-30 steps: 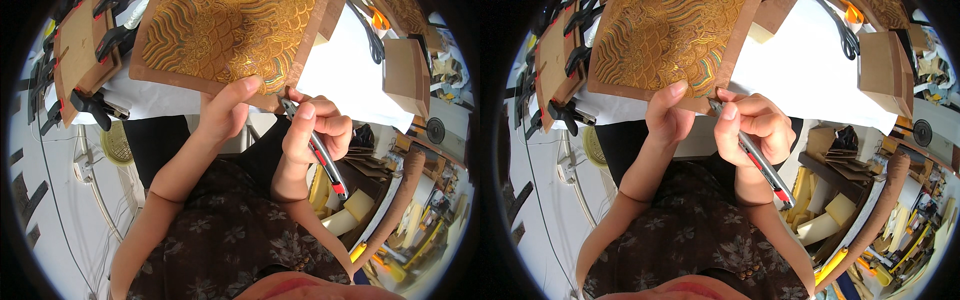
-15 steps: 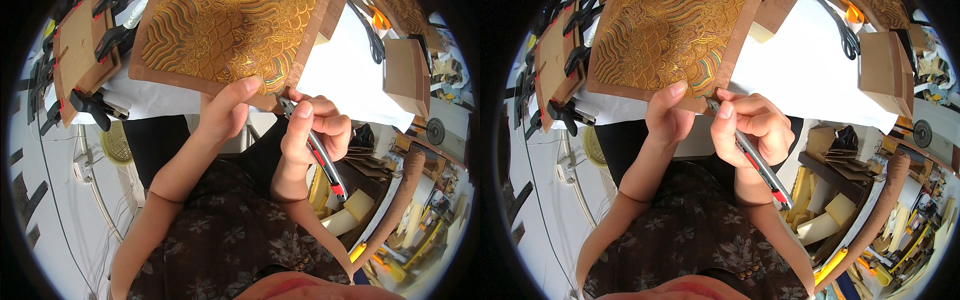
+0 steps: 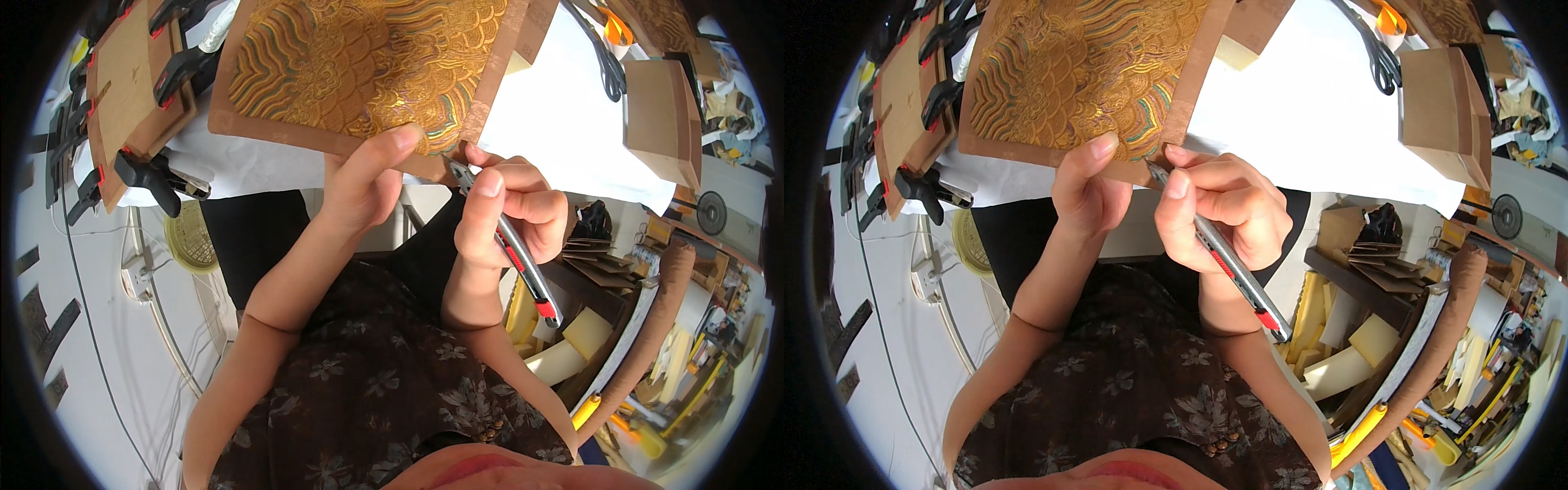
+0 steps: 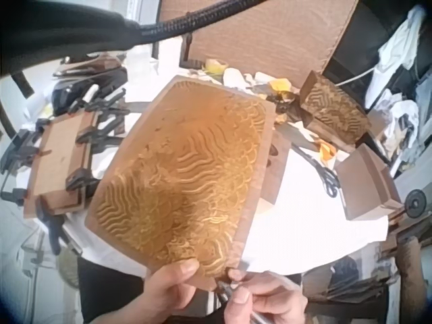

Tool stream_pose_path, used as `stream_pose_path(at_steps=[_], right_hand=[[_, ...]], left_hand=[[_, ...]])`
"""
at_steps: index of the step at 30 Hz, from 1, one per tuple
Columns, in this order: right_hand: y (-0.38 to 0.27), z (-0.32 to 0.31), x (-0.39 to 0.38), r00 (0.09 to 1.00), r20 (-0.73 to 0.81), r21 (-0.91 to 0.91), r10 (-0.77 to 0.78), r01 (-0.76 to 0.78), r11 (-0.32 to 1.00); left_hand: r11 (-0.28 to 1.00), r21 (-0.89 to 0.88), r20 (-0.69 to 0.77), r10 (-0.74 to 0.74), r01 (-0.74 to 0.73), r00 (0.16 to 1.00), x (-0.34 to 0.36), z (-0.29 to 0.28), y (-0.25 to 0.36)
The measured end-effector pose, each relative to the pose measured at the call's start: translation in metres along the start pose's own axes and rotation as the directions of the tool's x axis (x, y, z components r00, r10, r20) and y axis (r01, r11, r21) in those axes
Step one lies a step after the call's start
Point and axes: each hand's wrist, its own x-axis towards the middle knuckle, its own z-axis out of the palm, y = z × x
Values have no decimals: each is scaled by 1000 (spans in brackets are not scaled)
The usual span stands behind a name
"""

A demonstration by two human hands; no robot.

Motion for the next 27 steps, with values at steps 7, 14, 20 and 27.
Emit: stream_pose_path(at_steps=[7, 14, 20, 27], right_hand=[[-4, -2, 3, 991, -81, 204, 108, -90, 975], [2, -5, 2, 1000, -24, 57, -1, 3, 998], [-2, -12, 1, 998, 22, 256, 57, -60, 965], [2, -8, 8, 995, 47, 104, -89, 84, 991]], left_hand=[[1000, -9, 10, 22, -22, 1000, 1, 1, 0], [991, 131, 18, 33, -36, 999, -1, -1, -3], [998, 37, 42, 39, -41, 998, 0, -2, -2], [1000, -3, 28, -17, 17, 999, -2, -4, 1]])
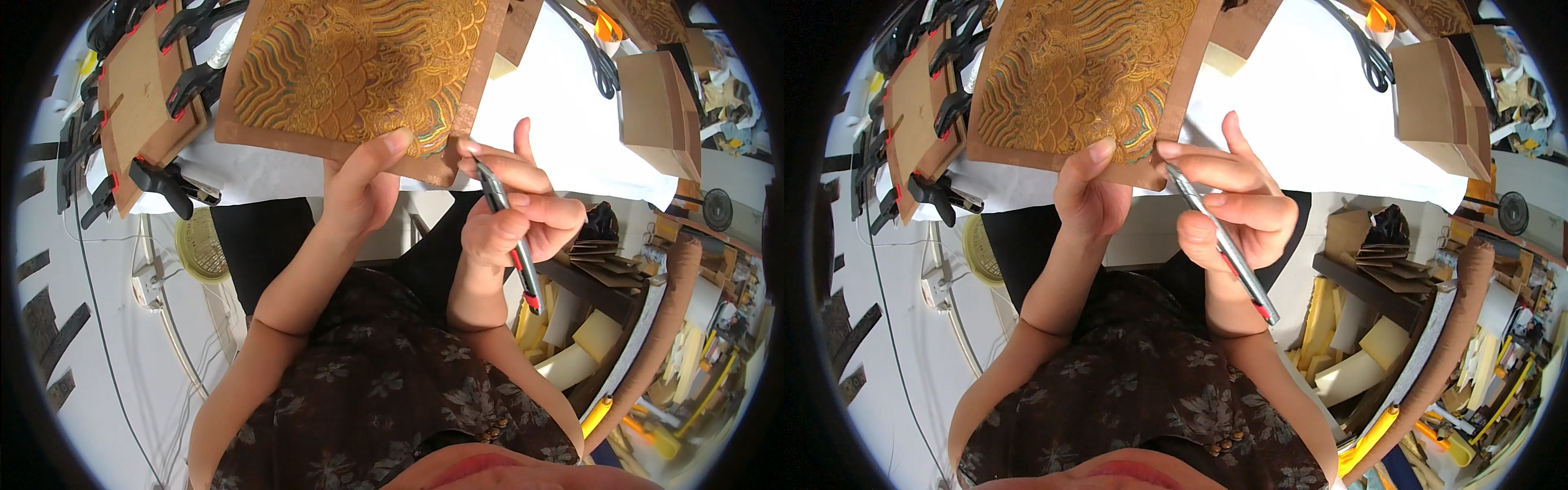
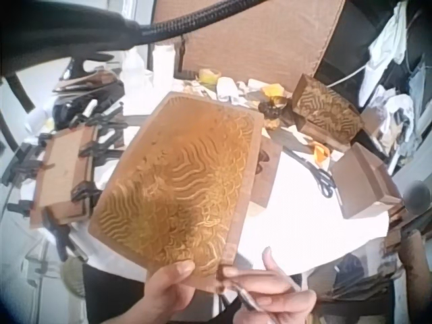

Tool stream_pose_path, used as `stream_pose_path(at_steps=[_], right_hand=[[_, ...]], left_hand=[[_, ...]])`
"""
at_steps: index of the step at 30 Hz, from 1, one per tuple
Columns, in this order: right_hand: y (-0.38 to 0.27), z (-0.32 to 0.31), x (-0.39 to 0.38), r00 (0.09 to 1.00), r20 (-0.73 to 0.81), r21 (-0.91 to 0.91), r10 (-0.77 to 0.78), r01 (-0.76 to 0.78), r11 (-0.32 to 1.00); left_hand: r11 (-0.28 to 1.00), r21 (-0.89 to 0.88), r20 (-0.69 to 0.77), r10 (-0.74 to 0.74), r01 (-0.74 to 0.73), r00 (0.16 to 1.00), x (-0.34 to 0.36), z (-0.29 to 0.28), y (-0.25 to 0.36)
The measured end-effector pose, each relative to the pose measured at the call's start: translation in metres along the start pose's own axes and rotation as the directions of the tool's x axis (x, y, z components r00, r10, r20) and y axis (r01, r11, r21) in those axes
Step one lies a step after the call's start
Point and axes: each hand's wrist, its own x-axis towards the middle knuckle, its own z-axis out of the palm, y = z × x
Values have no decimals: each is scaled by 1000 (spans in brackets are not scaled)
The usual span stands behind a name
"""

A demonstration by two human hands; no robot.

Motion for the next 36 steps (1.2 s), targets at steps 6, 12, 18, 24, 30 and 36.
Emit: stream_pose_path(at_steps=[6, 12, 18, 24, 30, 36], right_hand=[[-11, -6, -5, 999, -34, 187, 29, -23, 982], [-10, -1, -5, 991, -89, 216, 104, -82, 973], [-8, 7, -7, 997, -72, -104, 35, -43, 994], [-8, 8, -7, 998, -53, -170, 23, -32, 985], [-8, 9, -6, 998, -50, -180, 36, -44, 983], [-8, 9, -6, 996, -71, -153, 56, -67, 986]], left_hand=[[992, 21, -98, 125, -124, 987, -2, 21, 6], [997, 13, -103, 80, -79, 992, -2, 23, 8], [997, 24, -84, 73, -72, 994, -3, 20, 7], [997, 41, -96, 74, -70, 993, -3, 18, 5], [998, 35, -98, 52, -48, 994, -2, 16, 6], [999, 19, -92, 46, -44, 995, -2, 15, 5]])
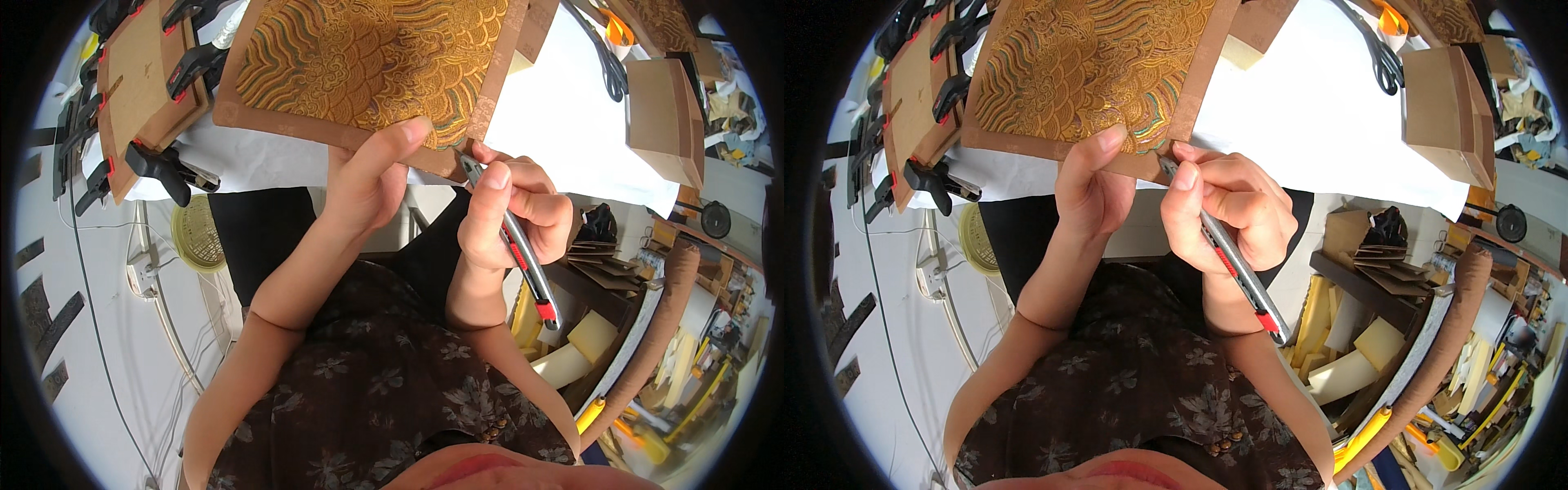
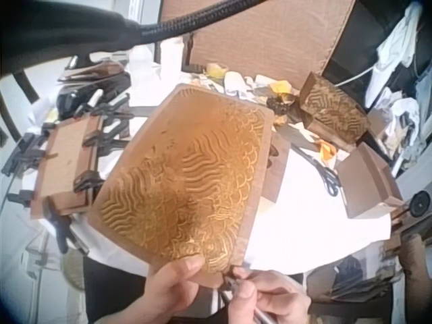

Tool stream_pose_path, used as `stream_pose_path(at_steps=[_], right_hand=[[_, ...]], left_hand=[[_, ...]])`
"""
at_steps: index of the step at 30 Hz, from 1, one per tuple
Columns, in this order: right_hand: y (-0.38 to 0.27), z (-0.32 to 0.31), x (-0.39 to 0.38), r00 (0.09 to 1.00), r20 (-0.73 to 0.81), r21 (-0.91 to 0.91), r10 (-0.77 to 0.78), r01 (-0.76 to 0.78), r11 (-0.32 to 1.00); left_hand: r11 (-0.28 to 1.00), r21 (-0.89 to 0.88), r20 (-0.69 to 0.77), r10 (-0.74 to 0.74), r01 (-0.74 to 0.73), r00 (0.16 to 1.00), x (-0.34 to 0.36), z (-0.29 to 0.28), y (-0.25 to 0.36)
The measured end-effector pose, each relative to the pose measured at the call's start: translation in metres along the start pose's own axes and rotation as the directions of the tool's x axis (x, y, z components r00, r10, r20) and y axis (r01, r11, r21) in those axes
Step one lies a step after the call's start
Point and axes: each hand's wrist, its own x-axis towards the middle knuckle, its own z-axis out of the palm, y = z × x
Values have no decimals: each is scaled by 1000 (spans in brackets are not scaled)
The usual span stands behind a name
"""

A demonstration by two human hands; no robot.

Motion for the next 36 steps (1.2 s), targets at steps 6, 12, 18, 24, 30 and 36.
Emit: stream_pose_path(at_steps=[6, 12, 18, 24, 30, 36], right_hand=[[-1, -2, 1, 999, 37, -27, 6, -5, 1000], [0, 0, 0, 1000, 3, 8, 23, -23, 1000], [-1, -1, 2, 999, 27, -19, 21, -20, 1000], [0, -1, 1, 999, 11, 11, 31, -31, 999], [-1, -1, 1, 999, 12, -11, 36, -36, 999], [0, 0, 1, 999, 5, 30, 41, -41, 999]], left_hand=[[1000, 9, 2, -7, 7, 1000, -1, 1, 1], [1000, -4, 7, -7, 7, 1000, 0, 2, 1], [1000, 4, 3, 9, -9, 1000, -1, 1, 0], [1000, -5, 5, -6, 6, 1000, 1, -1, -1], [1000, 1, 33, -11, 11, 999, 1, -1, 0], [1000, 7, 28, 1, -2, 1000, 1, -2, 0]])
